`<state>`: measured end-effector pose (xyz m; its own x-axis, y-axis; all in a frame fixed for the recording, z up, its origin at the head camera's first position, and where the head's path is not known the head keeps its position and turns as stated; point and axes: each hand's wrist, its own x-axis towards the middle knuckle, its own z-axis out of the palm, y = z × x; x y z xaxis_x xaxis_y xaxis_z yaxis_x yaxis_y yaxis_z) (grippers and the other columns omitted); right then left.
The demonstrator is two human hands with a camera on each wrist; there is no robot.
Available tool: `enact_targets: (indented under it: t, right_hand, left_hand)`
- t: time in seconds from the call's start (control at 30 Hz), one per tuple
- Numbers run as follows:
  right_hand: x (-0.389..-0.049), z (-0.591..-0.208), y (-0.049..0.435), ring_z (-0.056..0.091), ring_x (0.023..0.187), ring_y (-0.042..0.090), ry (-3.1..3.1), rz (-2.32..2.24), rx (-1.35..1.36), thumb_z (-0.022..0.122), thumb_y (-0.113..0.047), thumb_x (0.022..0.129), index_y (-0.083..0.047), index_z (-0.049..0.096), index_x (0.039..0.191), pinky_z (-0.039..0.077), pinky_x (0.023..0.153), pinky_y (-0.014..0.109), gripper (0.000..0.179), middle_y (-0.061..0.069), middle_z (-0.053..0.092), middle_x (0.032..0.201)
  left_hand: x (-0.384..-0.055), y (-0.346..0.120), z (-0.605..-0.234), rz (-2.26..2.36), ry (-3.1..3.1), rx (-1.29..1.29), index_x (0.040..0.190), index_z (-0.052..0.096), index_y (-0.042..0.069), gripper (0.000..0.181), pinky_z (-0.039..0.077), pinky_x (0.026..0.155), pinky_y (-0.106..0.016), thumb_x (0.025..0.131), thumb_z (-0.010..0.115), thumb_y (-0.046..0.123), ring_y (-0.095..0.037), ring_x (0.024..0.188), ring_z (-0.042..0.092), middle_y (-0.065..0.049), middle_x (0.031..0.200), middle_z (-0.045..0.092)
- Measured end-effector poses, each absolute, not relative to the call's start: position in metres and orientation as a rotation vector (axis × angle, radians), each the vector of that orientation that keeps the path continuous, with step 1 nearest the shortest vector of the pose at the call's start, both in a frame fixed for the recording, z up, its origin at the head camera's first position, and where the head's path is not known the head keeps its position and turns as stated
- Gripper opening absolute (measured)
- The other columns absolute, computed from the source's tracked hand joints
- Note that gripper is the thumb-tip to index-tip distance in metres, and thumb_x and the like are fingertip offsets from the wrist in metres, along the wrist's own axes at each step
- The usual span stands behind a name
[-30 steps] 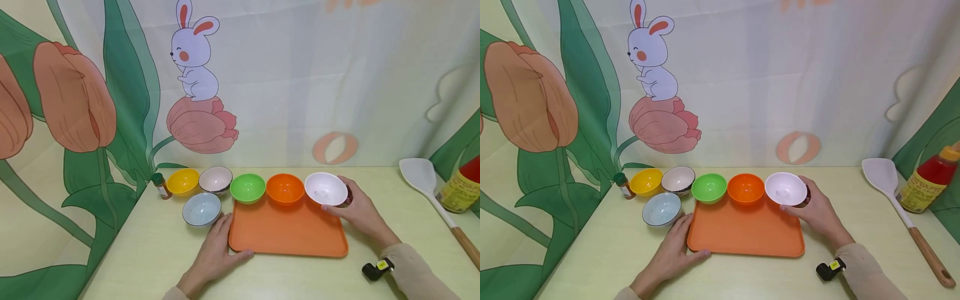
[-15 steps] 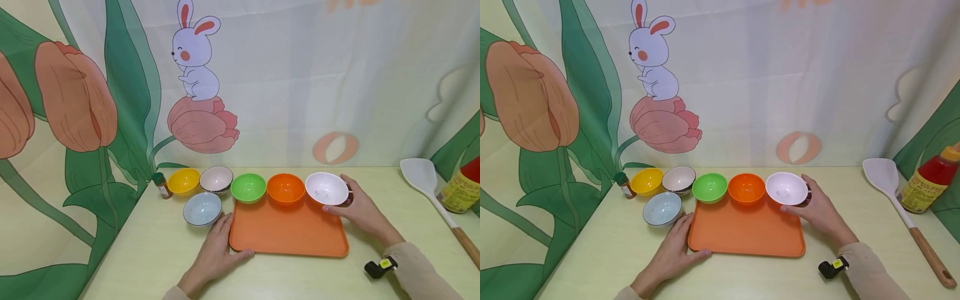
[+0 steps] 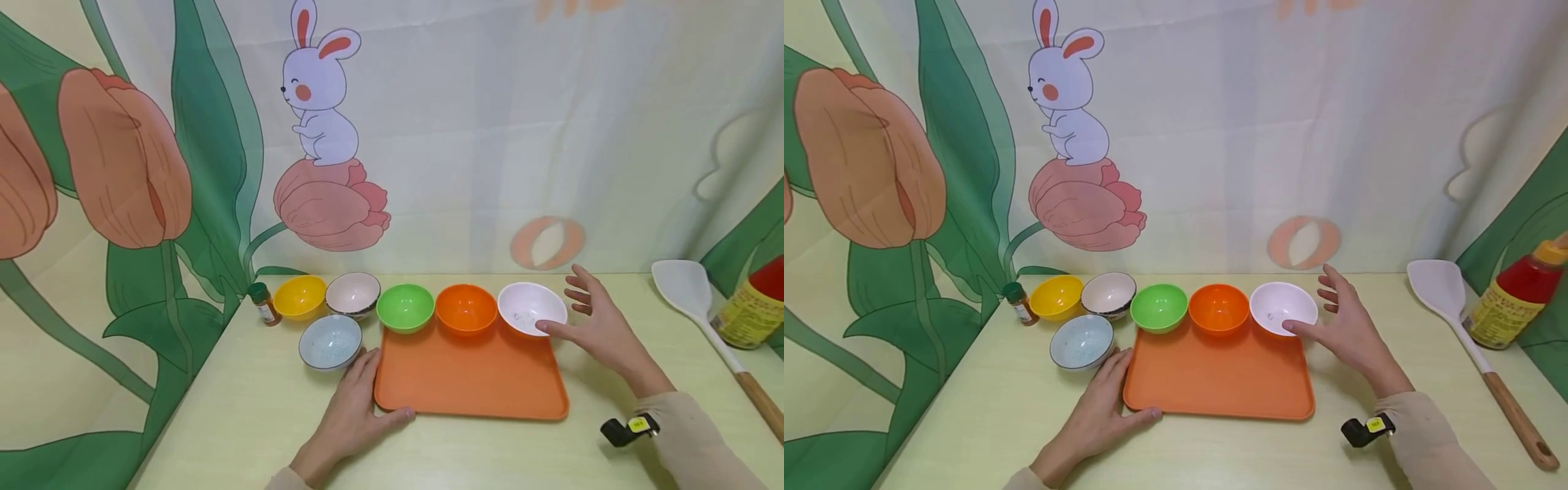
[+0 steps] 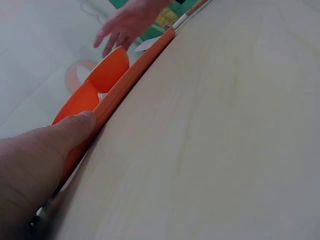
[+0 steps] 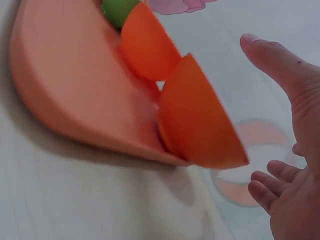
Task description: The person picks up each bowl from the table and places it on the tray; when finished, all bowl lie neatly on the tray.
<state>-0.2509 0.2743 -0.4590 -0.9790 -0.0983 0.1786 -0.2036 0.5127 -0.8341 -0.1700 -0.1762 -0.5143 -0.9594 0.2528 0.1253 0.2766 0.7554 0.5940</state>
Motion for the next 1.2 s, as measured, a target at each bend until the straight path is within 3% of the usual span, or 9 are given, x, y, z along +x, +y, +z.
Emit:
enact_targets:
  t: [0.17, 0.27, 0.33, 0.4, 0.67, 0.77, 0.9, 1.03, 1.2]
  right_hand:
    - [-0.238, -0.442, 0.272, 0.039, 0.156, 0.053, -2.585, 1.419, 0.238, 0.096, -0.037, 0.09, -0.024, 0.001, 0.181, 0.041, 0.123, 0.07, 0.132, 0.017, 0.026, 0.182]
    - [-0.229, -0.434, 0.272, 0.04, 0.157, 0.049, -2.575, 1.378, 0.219, 0.095, -0.038, 0.091, -0.03, 0.002, 0.181, 0.047, 0.124, 0.035, 0.13, 0.012, 0.027, 0.183]
    - [-0.222, -0.43, 0.274, 0.041, 0.156, 0.049, -2.566, 1.361, 0.216, 0.095, -0.036, 0.092, -0.032, 0.003, 0.181, 0.044, 0.113, 0.012, 0.128, 0.012, 0.028, 0.183]
    - [-0.216, -0.428, 0.276, 0.041, 0.157, 0.048, -2.558, 1.349, 0.206, 0.094, -0.035, 0.093, -0.034, 0.003, 0.181, 0.037, 0.097, 0.0, 0.127, 0.011, 0.029, 0.182]
    - [-0.187, -0.44, 0.28, 0.045, 0.153, 0.047, -2.507, 1.311, 0.227, 0.098, -0.026, 0.089, -0.03, 0.007, 0.181, 0.034, 0.099, -0.005, 0.129, 0.016, 0.033, 0.178]
    - [-0.175, -0.45, 0.277, 0.05, 0.152, 0.021, -2.501, 1.3, 0.234, 0.099, -0.026, 0.088, -0.032, 0.01, 0.18, 0.035, 0.099, -0.006, 0.128, 0.015, 0.037, 0.176]
    - [-0.161, -0.464, 0.272, 0.047, 0.136, -0.013, -2.498, 1.309, 0.26, 0.1, -0.026, 0.087, -0.032, 0.015, 0.18, 0.038, 0.101, -0.004, 0.126, 0.014, 0.042, 0.171]
    - [-0.151, -0.48, 0.264, 0.047, 0.134, -0.018, -2.506, 1.306, 0.297, 0.101, -0.024, 0.084, -0.023, 0.022, 0.179, 0.04, 0.103, -0.002, 0.124, 0.015, 0.047, 0.167]
    - [-0.142, -0.495, 0.257, 0.051, 0.134, -0.014, -2.546, 1.338, 0.297, 0.101, -0.026, 0.085, -0.014, 0.031, 0.175, 0.041, 0.103, 0.0, 0.115, 0.015, 0.049, 0.166]
  left_hand:
    - [-0.168, -0.177, -0.516, -0.987, -2.916, -0.435, 0.175, 0.032, 0.006, 0.123, 0.032, 0.135, -0.06, 0.088, 0.079, 0.079, -0.038, 0.169, 0.026, -0.017, 0.18, 0.033]
    - [-0.167, -0.177, -0.515, -0.976, -2.916, -0.431, 0.175, 0.032, 0.005, 0.123, 0.032, 0.135, -0.06, 0.088, 0.079, 0.079, -0.038, 0.169, 0.026, -0.017, 0.18, 0.033]
    - [-0.167, -0.178, -0.515, -0.973, -2.912, -0.431, 0.175, 0.032, 0.005, 0.123, 0.032, 0.135, -0.06, 0.088, 0.079, 0.078, -0.038, 0.169, 0.027, -0.017, 0.18, 0.034]
    - [-0.167, -0.178, -0.514, -0.969, -2.91, -0.429, 0.175, 0.032, 0.005, 0.123, 0.032, 0.135, -0.06, 0.088, 0.079, 0.078, -0.038, 0.169, 0.027, -0.017, 0.18, 0.034]
    - [-0.168, -0.177, -0.515, -0.972, -2.918, -0.426, 0.175, 0.031, 0.005, 0.123, 0.031, 0.135, -0.059, 0.088, 0.08, 0.077, -0.038, 0.169, 0.026, -0.017, 0.18, 0.033]
    - [-0.169, -0.177, -0.515, -0.965, -2.915, -0.433, 0.175, 0.032, 0.005, 0.123, 0.031, 0.135, -0.059, 0.088, 0.08, 0.077, -0.037, 0.169, 0.026, -0.017, 0.18, 0.033]
    - [-0.17, -0.177, -0.516, -0.966, -2.906, -0.441, 0.174, 0.032, 0.004, 0.123, 0.031, 0.135, -0.059, 0.088, 0.08, 0.078, -0.037, 0.169, 0.027, -0.017, 0.18, 0.034]
    - [-0.17, -0.176, -0.515, -0.974, -2.9, -0.443, 0.174, 0.032, 0.004, 0.123, 0.031, 0.135, -0.059, 0.087, 0.081, 0.077, -0.038, 0.169, 0.027, -0.017, 0.179, 0.034]
    - [-0.17, -0.175, -0.514, -0.977, -2.9, -0.447, 0.174, 0.032, 0.004, 0.123, 0.031, 0.135, -0.06, 0.088, 0.081, 0.076, -0.039, 0.169, 0.027, -0.018, 0.18, 0.034]
